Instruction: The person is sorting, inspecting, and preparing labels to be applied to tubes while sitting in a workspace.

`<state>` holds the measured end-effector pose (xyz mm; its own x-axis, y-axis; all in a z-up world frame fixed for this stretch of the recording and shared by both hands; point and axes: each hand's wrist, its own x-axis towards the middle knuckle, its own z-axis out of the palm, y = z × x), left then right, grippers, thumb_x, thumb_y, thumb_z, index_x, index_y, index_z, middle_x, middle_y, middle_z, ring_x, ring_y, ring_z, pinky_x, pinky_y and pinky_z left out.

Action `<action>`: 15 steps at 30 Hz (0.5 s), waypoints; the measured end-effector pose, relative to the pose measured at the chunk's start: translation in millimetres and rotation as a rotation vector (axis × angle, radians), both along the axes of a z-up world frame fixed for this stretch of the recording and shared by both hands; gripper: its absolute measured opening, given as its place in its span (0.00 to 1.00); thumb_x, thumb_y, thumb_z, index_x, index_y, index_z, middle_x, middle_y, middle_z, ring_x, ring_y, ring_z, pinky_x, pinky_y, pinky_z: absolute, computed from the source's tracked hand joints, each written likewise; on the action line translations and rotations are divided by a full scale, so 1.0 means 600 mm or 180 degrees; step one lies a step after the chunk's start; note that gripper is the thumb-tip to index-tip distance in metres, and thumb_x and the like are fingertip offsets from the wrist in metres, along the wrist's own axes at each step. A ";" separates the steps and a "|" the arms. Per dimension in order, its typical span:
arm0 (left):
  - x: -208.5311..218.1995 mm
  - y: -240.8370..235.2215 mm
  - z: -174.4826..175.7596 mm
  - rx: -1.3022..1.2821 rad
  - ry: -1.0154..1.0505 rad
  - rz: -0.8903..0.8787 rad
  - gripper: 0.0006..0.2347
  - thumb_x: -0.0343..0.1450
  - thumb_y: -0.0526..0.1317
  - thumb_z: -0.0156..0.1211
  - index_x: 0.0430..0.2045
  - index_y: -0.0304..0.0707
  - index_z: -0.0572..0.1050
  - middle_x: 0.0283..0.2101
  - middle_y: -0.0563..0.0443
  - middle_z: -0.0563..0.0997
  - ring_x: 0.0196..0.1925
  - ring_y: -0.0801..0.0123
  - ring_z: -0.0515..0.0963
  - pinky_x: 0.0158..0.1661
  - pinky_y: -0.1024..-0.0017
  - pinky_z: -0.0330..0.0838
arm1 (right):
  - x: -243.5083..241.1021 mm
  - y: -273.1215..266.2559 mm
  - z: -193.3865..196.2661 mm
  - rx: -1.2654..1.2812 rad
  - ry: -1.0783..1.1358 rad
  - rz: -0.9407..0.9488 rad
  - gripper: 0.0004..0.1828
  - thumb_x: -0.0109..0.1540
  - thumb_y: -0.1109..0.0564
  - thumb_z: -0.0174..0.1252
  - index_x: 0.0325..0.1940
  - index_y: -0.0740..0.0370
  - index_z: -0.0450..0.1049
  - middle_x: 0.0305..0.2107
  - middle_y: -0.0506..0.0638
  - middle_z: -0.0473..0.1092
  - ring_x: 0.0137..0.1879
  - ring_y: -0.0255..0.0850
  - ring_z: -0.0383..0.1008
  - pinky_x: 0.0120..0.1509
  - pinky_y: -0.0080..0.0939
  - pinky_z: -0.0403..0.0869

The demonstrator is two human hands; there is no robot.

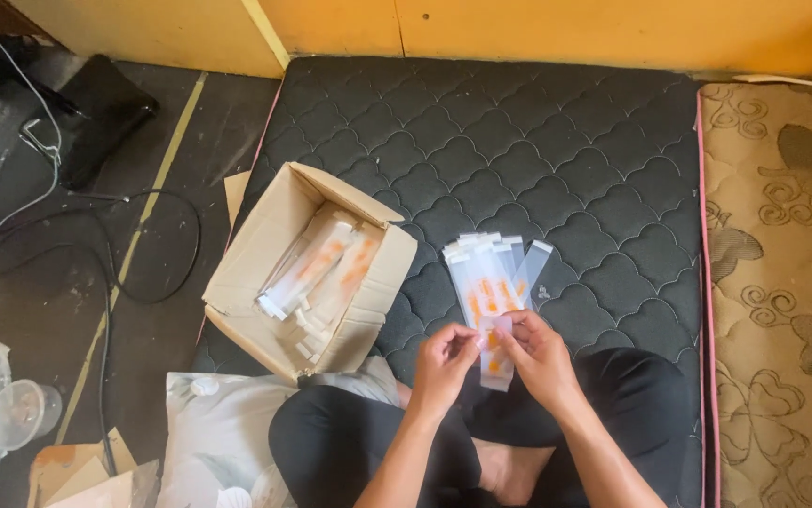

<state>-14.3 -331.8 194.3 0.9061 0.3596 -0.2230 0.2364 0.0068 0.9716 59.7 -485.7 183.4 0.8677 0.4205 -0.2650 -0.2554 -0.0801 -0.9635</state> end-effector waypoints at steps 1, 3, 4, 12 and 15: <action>0.002 0.002 0.005 0.0127 0.0044 -0.0040 0.08 0.70 0.44 0.63 0.28 0.40 0.79 0.30 0.54 0.83 0.32 0.77 0.77 0.33 0.75 0.70 | 0.001 0.001 0.004 0.0042 0.0158 -0.0008 0.08 0.64 0.57 0.60 0.45 0.62 0.74 0.36 0.52 0.82 0.40 0.33 0.79 0.47 0.34 0.79; 0.007 0.000 0.009 0.0114 0.0119 -0.0002 0.08 0.70 0.44 0.64 0.27 0.40 0.79 0.28 0.56 0.82 0.31 0.78 0.76 0.33 0.76 0.68 | -0.003 0.003 0.018 -0.0025 0.0168 -0.0020 0.08 0.64 0.56 0.60 0.45 0.62 0.75 0.37 0.51 0.83 0.42 0.33 0.80 0.48 0.34 0.79; 0.011 -0.002 0.011 0.0104 0.0185 0.0028 0.08 0.70 0.44 0.64 0.26 0.41 0.79 0.27 0.58 0.81 0.30 0.79 0.74 0.33 0.77 0.67 | -0.004 0.004 0.026 -0.0089 0.0172 -0.0039 0.09 0.64 0.56 0.61 0.45 0.62 0.76 0.37 0.50 0.83 0.43 0.34 0.80 0.49 0.35 0.79; 0.052 0.022 -0.034 -0.0255 0.0008 0.0609 0.03 0.72 0.37 0.63 0.33 0.37 0.80 0.30 0.51 0.77 0.35 0.72 0.73 0.40 0.73 0.69 | -0.032 0.010 -0.046 0.0225 0.0118 0.0134 0.21 0.58 0.66 0.67 0.55 0.64 0.72 0.28 0.53 0.80 0.33 0.35 0.79 0.41 0.35 0.81; 0.068 0.040 -0.029 -0.0186 -0.0076 0.0703 0.04 0.73 0.37 0.63 0.31 0.36 0.79 0.30 0.51 0.79 0.33 0.74 0.74 0.38 0.75 0.68 | -0.046 0.014 -0.029 0.0130 0.0406 0.0242 0.19 0.58 0.63 0.68 0.53 0.64 0.75 0.26 0.52 0.80 0.32 0.34 0.78 0.38 0.34 0.78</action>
